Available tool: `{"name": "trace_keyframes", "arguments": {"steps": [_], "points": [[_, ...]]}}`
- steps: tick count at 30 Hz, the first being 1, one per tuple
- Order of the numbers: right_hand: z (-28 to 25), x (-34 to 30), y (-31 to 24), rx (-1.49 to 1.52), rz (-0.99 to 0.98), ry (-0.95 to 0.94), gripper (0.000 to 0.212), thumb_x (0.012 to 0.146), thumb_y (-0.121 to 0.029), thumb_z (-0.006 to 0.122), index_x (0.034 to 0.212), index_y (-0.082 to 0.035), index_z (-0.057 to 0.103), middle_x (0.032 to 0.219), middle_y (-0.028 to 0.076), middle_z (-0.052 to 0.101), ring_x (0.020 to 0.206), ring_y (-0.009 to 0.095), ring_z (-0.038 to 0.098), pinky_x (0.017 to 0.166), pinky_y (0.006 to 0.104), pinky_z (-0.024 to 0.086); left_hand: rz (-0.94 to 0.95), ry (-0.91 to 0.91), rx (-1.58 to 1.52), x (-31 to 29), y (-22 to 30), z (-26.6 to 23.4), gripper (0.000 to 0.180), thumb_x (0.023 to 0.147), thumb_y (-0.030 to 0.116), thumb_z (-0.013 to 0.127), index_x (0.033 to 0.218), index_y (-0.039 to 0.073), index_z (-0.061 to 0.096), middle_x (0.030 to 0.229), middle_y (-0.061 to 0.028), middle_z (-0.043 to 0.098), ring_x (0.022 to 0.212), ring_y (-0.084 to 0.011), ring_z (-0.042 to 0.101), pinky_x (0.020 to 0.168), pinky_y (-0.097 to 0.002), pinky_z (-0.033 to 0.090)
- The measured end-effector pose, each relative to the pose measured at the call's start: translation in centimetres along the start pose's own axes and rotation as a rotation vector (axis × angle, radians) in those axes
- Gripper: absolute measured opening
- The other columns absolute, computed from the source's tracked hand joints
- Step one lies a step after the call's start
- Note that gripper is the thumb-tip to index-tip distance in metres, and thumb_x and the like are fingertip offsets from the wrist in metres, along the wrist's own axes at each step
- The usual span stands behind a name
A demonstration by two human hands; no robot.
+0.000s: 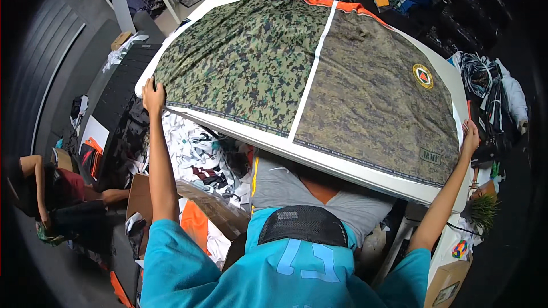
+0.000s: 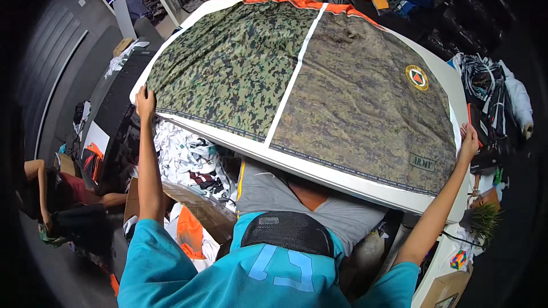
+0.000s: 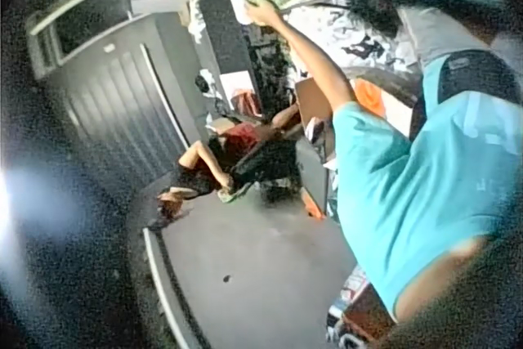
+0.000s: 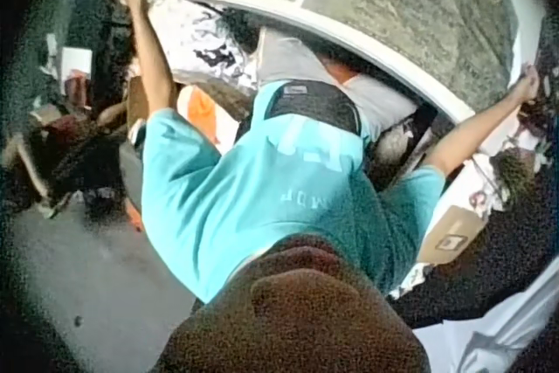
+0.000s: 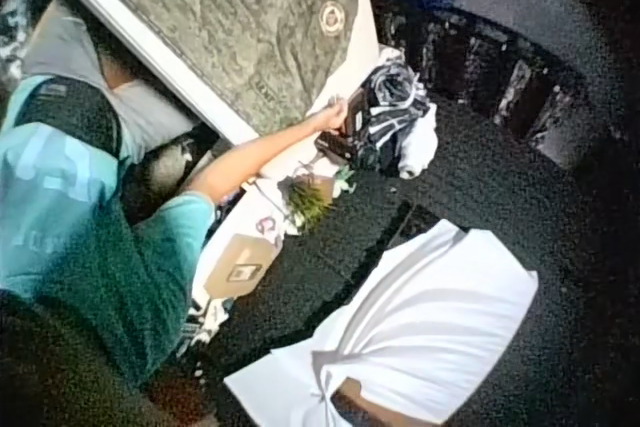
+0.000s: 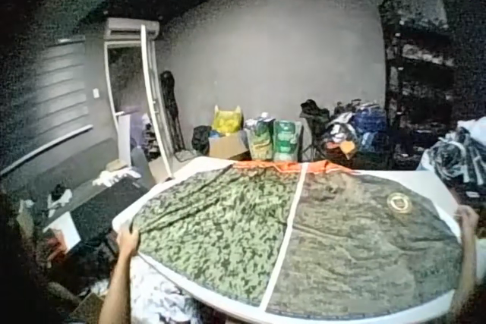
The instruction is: Cutting camouflage fabric with scissors on a white table.
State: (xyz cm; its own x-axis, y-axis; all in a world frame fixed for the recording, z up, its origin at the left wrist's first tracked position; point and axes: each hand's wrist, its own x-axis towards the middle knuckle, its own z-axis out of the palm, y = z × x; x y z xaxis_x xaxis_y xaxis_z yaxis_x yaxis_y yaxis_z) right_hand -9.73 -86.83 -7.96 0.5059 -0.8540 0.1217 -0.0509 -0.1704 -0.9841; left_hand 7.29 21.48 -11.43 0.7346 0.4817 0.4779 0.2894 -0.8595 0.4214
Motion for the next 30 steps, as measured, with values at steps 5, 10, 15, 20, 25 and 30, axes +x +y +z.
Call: {"name": "trace_keyframes", "arguments": {"steps": [5, 10, 15, 20, 25, 30], "points": [[2.4, -8.0, -3.3, 0.418, -0.344, -0.602, 0.032, 0.098, -0.023, 0.059, 0.114, 0.004, 0.064, 0.106, 0.014, 0.069, 0.093, 0.02, 0.066, 0.087, 0.0253, 0.051, -0.053, -0.029, 0.052, -0.4, -3.1, -2.2, 0.056, 0.092, 0.043, 0.042, 0.143, 0.02, 0.05, 0.15, -0.0023, 0.045, 0.142, -0.0318, 0.034, 0.112, -0.0455, 0.03], [-1.5, -1.4, 0.1, 0.203, -0.181, -0.196, 0.032, 0.099, -0.023, 0.056, 0.113, 0.004, 0.064, 0.106, 0.014, 0.069, 0.094, 0.02, 0.067, 0.087, 0.0257, 0.051, 0.012, -0.038, 0.011, 1.0, -0.5, 0.8, 0.055, 0.092, 0.043, 0.042, 0.14, 0.018, 0.052, 0.149, -0.0025, 0.046, 0.14, -0.0311, 0.036, 0.111, -0.0442, 0.031], [-0.9, -1.6, -0.5, 0.177, -0.138, -0.201, 0.032, 0.1, -0.024, 0.053, 0.113, 0.003, 0.065, 0.107, 0.013, 0.069, 0.095, 0.02, 0.067, 0.088, 0.0252, 0.051, 0.028, -0.027, 0.015, 1.3, -1.5, 0.7, 0.054, 0.092, 0.042, 0.042, 0.138, 0.017, 0.055, 0.147, -0.0024, 0.048, 0.137, -0.0295, 0.039, 0.11, -0.0419, 0.032], [-0.5, -1.5, -0.6, 0.183, -0.119, -0.201, 0.034, 0.1, -0.025, 0.052, 0.112, 0.003, 0.065, 0.108, 0.014, 0.069, 0.096, 0.022, 0.067, 0.088, 0.0262, 0.051, 0.048, -0.02, 0.008, 1.8, -1.8, 0.6, 0.054, 0.092, 0.043, 0.041, 0.136, 0.016, 0.057, 0.145, -0.0024, 0.051, 0.134, -0.0277, 0.042, 0.108, -0.0401, 0.034], [-1.0, -1.6, -0.7, 0.207, -0.113, -0.215, 0.035, 0.1, -0.026, 0.05, 0.113, 0.003, 0.064, 0.109, 0.014, 0.069, 0.1, 0.023, 0.067, 0.091, 0.027, 0.05, 0.026, -0.023, 0.01, 0.9, -0.4, 0.2, 0.054, 0.092, 0.042, 0.042, 0.134, 0.015, 0.058, 0.143, -0.0034, 0.052, 0.132, -0.0268, 0.044, 0.107, -0.0392, 0.034], [-0.6, -2.4, -1.0, 0.217, -0.111, -0.227, 0.036, 0.1, -0.026, 0.048, 0.113, 0.003, 0.064, 0.11, 0.014, 0.069, 0.102, 0.024, 0.066, 0.092, 0.0278, 0.049, 0.009, -0.005, -0.002, 0.6, 0.3, -0.7, 0.054, 0.091, 0.041, 0.043, 0.134, 0.013, 0.059, 0.143, -0.0046, 0.053, 0.131, -0.027, 0.044, 0.107, -0.0389, 0.034]]}}
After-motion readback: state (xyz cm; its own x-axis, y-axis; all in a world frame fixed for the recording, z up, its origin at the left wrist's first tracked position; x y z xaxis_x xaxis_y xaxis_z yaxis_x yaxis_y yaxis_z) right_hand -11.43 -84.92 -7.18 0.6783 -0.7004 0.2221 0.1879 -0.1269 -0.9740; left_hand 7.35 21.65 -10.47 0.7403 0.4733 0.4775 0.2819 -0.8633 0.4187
